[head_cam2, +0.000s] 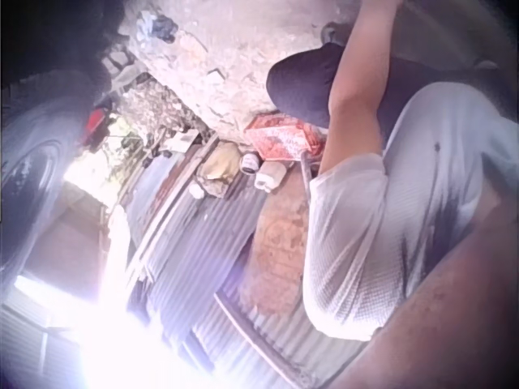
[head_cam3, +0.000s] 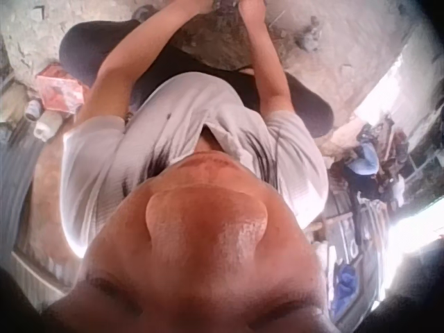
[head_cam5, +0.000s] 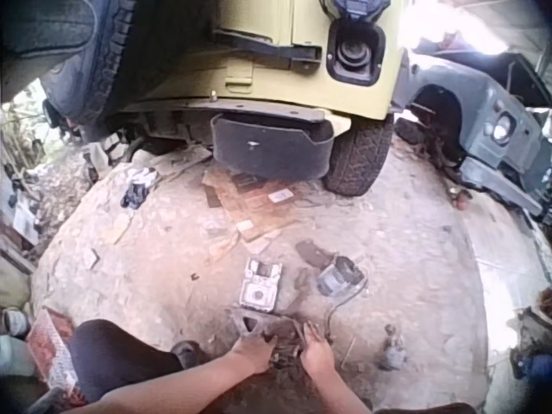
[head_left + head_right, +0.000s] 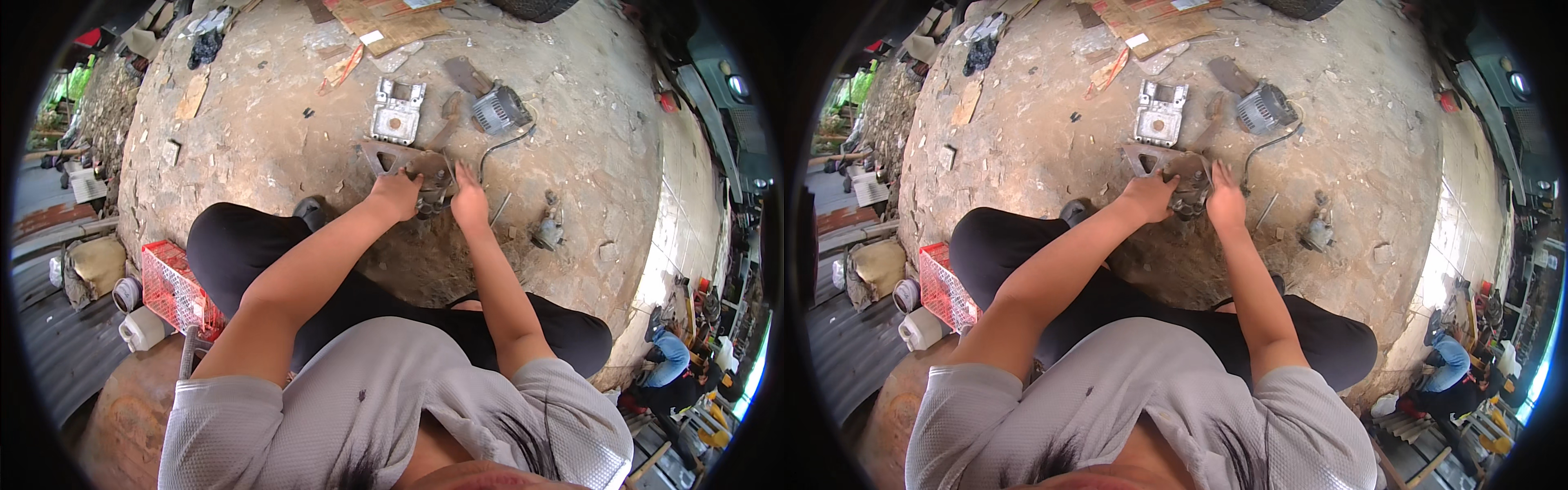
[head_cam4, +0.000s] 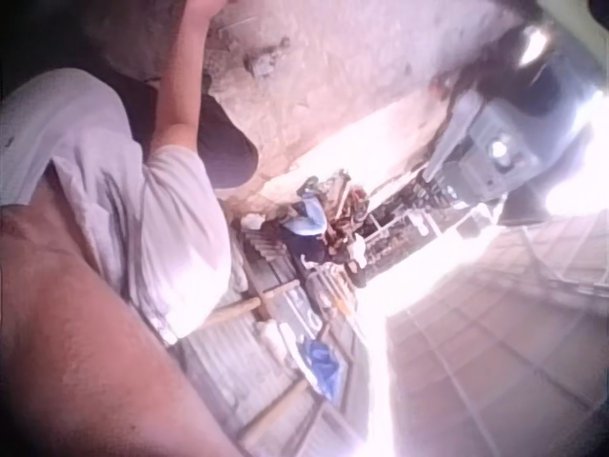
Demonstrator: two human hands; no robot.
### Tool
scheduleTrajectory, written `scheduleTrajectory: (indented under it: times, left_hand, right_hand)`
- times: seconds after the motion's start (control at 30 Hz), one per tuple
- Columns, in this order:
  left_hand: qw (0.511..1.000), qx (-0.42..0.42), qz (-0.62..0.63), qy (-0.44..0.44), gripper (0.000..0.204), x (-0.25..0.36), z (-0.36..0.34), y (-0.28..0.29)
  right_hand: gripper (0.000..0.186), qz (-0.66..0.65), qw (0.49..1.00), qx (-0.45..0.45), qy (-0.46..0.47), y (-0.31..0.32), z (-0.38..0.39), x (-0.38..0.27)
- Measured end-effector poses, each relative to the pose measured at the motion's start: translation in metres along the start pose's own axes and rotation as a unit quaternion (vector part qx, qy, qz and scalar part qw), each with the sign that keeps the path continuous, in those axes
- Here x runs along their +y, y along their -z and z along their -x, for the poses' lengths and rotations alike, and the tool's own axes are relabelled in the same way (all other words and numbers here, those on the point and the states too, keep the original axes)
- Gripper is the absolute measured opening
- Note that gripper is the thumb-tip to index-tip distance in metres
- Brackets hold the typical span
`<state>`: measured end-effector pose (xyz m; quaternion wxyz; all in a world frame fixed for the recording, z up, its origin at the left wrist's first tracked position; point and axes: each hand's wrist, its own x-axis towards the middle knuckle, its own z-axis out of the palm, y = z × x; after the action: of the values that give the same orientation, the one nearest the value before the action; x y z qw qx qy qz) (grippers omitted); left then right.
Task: The person sits on the ground and uses a screwdriver to loosen and remove bolts from a mechanical part. They then use a sanding block to clean the surface of the part.
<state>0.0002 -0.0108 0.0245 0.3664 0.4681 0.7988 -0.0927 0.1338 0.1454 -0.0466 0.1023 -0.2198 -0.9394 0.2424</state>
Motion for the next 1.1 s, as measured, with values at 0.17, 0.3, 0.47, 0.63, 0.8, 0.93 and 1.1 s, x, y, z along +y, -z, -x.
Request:
scheduleTrajectory:
  times: [0.17,0.3,0.47,0.63,0.8,0.93,1.1]
  left_hand:
    - [1.000,0.022,0.013,-0.002,0.091,-0.004,-0.009,-0.011]
    - [1.000,-0.003,0.010,0.003,0.089,-0.001,-0.002,-0.002]
    - [1.000,0.019,0.009,-0.004,0.091,-0.004,-0.005,-0.010]
    - [1.000,0.026,0.006,0.000,0.090,-0.006,-0.004,-0.012]
    - [0.999,0.032,0.013,-0.004,0.089,-0.002,-0.009,-0.015]
    - [1.000,0.007,0.016,0.010,0.088,-0.003,-0.002,-0.005]
    - [1.000,0.010,0.022,0.005,0.089,-0.003,-0.007,-0.008]
  right_hand:
    - [0.066,0.003,0.998,-0.042,0.054,0.004,0.002,-0.010]
    - [0.066,0.012,1.000,-0.015,-0.024,-0.010,0.000,0.005]
    - [0.063,0.043,0.996,-0.033,0.077,0.001,-0.002,-0.016]
    - [0.066,0.015,0.999,-0.024,-0.027,0.004,-0.002,-0.008]
    - [0.067,0.045,0.998,-0.053,-0.011,-0.010,0.013,0.006]
    - [0.064,0.017,0.999,-0.028,0.004,0.003,-0.012,0.001]
    - [0.064,0.020,0.998,-0.061,-0.010,-0.011,0.003,0.006]
